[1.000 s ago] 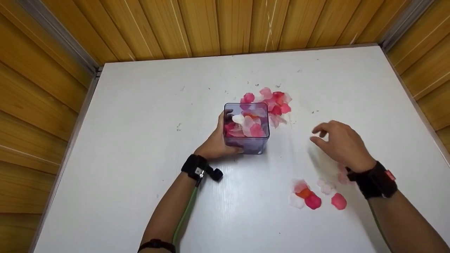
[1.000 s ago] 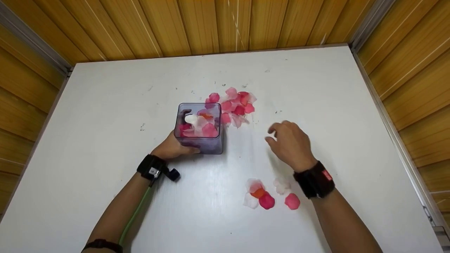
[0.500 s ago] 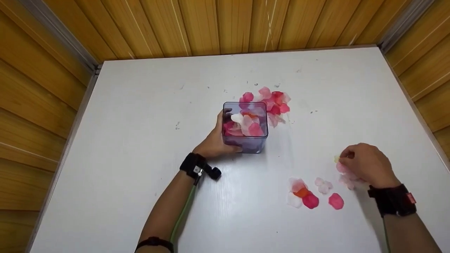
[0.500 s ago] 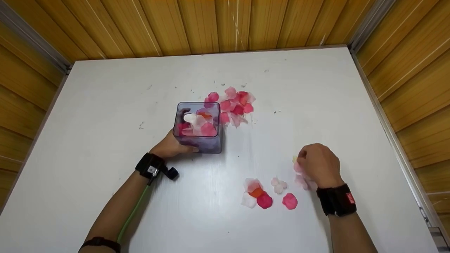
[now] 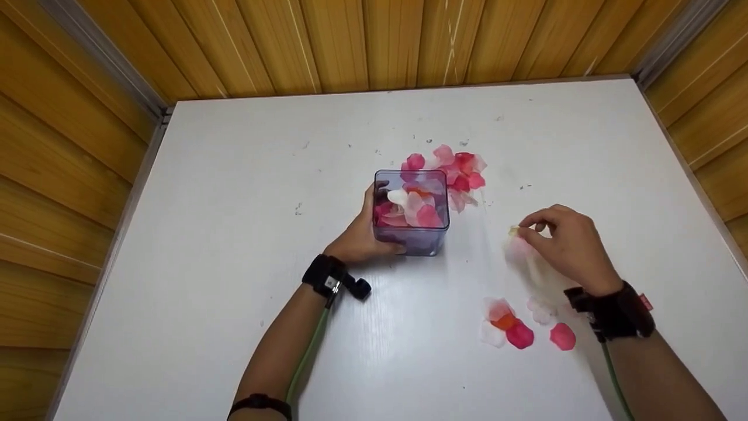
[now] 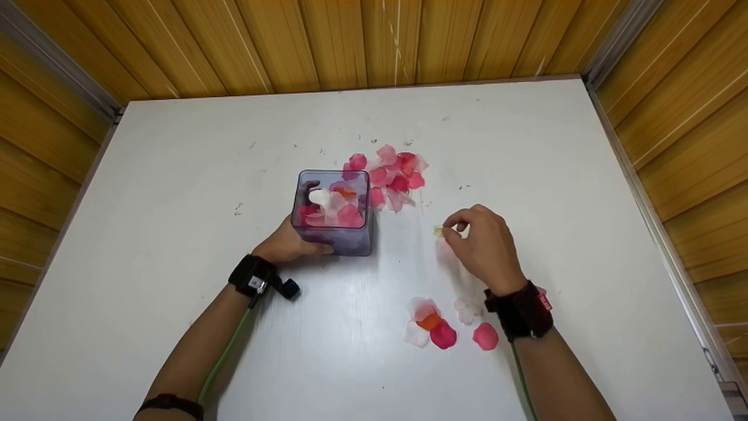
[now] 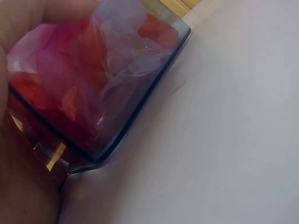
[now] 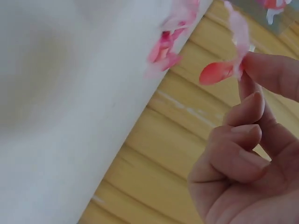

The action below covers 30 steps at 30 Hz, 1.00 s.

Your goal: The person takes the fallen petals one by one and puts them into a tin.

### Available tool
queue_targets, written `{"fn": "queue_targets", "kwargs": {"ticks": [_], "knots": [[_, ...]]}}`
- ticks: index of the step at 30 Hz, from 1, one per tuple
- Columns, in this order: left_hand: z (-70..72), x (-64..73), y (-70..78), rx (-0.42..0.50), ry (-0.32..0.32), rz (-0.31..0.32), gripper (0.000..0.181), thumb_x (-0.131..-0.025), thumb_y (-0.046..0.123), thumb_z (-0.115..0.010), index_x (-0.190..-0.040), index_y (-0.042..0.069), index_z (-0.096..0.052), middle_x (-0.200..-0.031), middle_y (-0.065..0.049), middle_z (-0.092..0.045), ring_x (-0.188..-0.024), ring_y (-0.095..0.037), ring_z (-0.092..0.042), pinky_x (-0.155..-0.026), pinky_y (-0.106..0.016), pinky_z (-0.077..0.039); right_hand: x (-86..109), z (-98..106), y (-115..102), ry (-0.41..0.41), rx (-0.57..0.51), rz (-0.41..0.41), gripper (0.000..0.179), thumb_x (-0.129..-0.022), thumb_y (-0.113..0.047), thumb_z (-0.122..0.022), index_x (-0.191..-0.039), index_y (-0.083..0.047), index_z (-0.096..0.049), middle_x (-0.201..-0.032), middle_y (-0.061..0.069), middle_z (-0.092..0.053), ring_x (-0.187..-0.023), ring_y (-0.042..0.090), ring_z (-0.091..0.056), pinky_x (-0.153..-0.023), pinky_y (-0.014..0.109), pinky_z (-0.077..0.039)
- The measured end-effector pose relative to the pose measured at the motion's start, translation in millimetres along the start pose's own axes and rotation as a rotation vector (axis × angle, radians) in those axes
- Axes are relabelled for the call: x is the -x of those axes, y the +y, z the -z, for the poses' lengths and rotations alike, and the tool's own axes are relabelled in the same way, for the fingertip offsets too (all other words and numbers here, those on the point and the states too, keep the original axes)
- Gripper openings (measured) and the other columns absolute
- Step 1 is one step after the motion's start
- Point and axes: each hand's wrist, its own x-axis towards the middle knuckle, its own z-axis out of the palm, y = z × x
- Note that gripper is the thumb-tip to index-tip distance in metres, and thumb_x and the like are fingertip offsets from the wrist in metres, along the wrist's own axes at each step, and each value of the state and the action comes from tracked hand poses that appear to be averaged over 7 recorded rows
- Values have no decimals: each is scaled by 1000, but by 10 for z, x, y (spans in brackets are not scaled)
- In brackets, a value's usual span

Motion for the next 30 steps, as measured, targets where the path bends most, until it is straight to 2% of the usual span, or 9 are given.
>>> {"fn": "queue_targets", "kwargs": {"ticks": [4,8,11,15,19,22,26,30], "knots": [[-40,-9,49,4,-12,2,130,-66,11,-92,-158,15,0,-154,-9,-30,-140,-18,-33,-120,-39,-24,-69,-152,-58,-36,-22,15,7,-88,-12,-78,-93,-8,-77,-84,6,-64,-78,24,-50,-66,30,-37],[-46,18,246,24,-28,3,125,-68,7,-90,-156,10,-2,-151,-12,-32,-139,-20,-34,-120,-38,-24,-95,-263,-122,-36,-86,7,8,-88,-15,-78,-92,-8,-76,-83,5,-61,-77,23,-49,-66,28,-37],[-27,51,384,34,-30,2,122,-69,7,-89,-156,9,-4,-148,-13,-34,-137,-20,-36,-120,-38,-24,-145,-297,-257,29,-143,31,10,-88,-14,-79,-93,-6,-75,-81,5,-59,-76,23,-48,-65,25,-36],[-2,74,422,30,-22,6,121,-69,7,-89,-156,8,-5,-148,-13,-35,-138,-20,-35,-120,-39,-23,-286,-308,-570,141,-238,106,11,-86,-11,-80,-93,-4,-76,-78,3,-57,-72,22,-47,-60,23,-35],[12,93,405,22,-12,21,122,-68,8,-89,-156,9,-5,-150,-12,-34,-139,-19,-35,-120,-39,-23,-481,-355,-903,144,-288,182,11,-87,-12,-80,-94,-4,-76,-79,5,-59,-73,21,-47,-61,24,-37],[3,92,357,22,-13,18,123,-68,8,-90,-156,8,-4,-151,-12,-34,-140,-19,-34,-120,-39,-23,-600,-417,-1060,105,-217,198,11,-90,-13,-77,-95,-3,-76,-82,8,-62,-76,21,-50,-65,28,-40],[-19,47,164,19,-13,0,127,-67,10,-91,-157,11,-2,-151,-12,-34,-140,-20,-33,-120,-40,-24,-647,-473,-1101,66,-113,175,11,-90,-9,-75,-97,-1,-76,-85,11,-64,-78,23,-53,-67,32,-43],[8,2,8,3,3,-11,129,-65,16,-93,-157,19,-3,-151,-7,-33,-140,-17,-33,-119,-39,-26,-606,-426,-1031,103,-162,194,11,-91,-8,-74,-99,-1,-75,-84,10,-63,-77,21,-50,-66,28,-40]]}}
